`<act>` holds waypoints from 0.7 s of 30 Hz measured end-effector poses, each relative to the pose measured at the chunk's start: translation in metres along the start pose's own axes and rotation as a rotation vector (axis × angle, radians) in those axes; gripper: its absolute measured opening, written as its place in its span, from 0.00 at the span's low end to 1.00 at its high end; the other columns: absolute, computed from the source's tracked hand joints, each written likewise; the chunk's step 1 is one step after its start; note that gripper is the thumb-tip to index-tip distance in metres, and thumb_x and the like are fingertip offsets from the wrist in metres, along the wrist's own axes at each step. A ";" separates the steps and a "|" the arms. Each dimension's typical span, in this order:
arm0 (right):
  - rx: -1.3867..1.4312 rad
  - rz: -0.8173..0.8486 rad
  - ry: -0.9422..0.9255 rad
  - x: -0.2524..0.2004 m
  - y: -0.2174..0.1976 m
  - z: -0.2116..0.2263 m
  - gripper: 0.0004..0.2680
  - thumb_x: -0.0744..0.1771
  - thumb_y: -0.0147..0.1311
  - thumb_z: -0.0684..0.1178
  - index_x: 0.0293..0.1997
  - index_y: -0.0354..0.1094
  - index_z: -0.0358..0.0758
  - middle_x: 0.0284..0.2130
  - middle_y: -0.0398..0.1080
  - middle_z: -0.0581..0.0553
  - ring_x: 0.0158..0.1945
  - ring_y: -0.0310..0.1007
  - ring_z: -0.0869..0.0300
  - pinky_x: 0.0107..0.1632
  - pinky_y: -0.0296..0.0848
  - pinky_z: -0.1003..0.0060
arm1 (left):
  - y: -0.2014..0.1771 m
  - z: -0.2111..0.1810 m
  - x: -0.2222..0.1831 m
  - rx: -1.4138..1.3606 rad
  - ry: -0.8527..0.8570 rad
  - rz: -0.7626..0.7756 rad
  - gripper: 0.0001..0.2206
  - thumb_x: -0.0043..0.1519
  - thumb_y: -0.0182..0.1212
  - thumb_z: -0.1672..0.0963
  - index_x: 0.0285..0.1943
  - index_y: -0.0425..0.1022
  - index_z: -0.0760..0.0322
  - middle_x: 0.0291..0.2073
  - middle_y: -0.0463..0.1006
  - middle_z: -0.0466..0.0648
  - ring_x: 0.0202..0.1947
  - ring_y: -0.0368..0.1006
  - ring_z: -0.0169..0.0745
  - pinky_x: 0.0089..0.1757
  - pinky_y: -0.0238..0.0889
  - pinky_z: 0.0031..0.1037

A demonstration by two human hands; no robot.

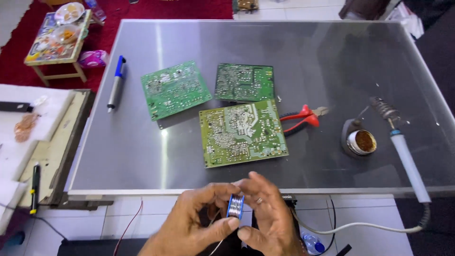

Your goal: Soldering electronic components onto a printed circuit board using a soldering iron and solder wire.

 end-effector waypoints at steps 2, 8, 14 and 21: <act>0.079 -0.012 0.125 -0.004 -0.002 -0.001 0.27 0.63 0.65 0.47 0.66 0.55 0.33 0.56 0.65 0.37 0.58 0.70 0.47 0.59 0.68 0.53 | 0.010 0.005 0.000 -0.011 0.013 0.009 0.20 0.57 0.66 0.52 0.54 0.76 0.68 0.21 0.70 0.39 0.18 0.60 0.23 0.21 0.54 0.17; -0.041 -0.066 0.173 -0.015 -0.013 -0.016 0.21 0.62 0.65 0.47 0.59 0.66 0.32 0.50 0.66 0.43 0.46 0.73 0.56 0.49 0.76 0.60 | 0.028 0.023 -0.004 -0.279 0.012 -0.023 0.16 0.60 0.63 0.57 0.53 0.71 0.70 0.34 0.79 0.49 0.34 0.75 0.35 0.37 0.68 0.23; 0.044 -0.137 0.309 -0.037 -0.030 -0.051 0.19 0.60 0.63 0.49 0.52 0.70 0.27 0.36 0.76 0.40 0.36 0.74 0.58 0.36 0.73 0.67 | 0.036 0.039 -0.008 0.281 0.318 -0.155 0.19 0.60 0.63 0.49 0.51 0.69 0.64 0.27 0.68 0.45 0.24 0.63 0.31 0.26 0.61 0.23; 0.166 -0.101 0.376 -0.038 -0.034 -0.051 0.10 0.60 0.60 0.44 0.41 0.72 0.29 0.33 0.74 0.39 0.41 0.76 0.51 0.46 0.76 0.56 | 0.047 0.043 -0.002 0.492 0.553 -0.150 0.18 0.65 0.57 0.50 0.53 0.64 0.69 0.42 0.76 0.57 0.33 0.74 0.46 0.35 0.71 0.32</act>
Point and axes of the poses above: each hand's wrist, its own x-axis towards the middle knuckle, its own y-axis out of the palm, z = x × y, the point moved 2 cm from there along x, towards the middle knuckle
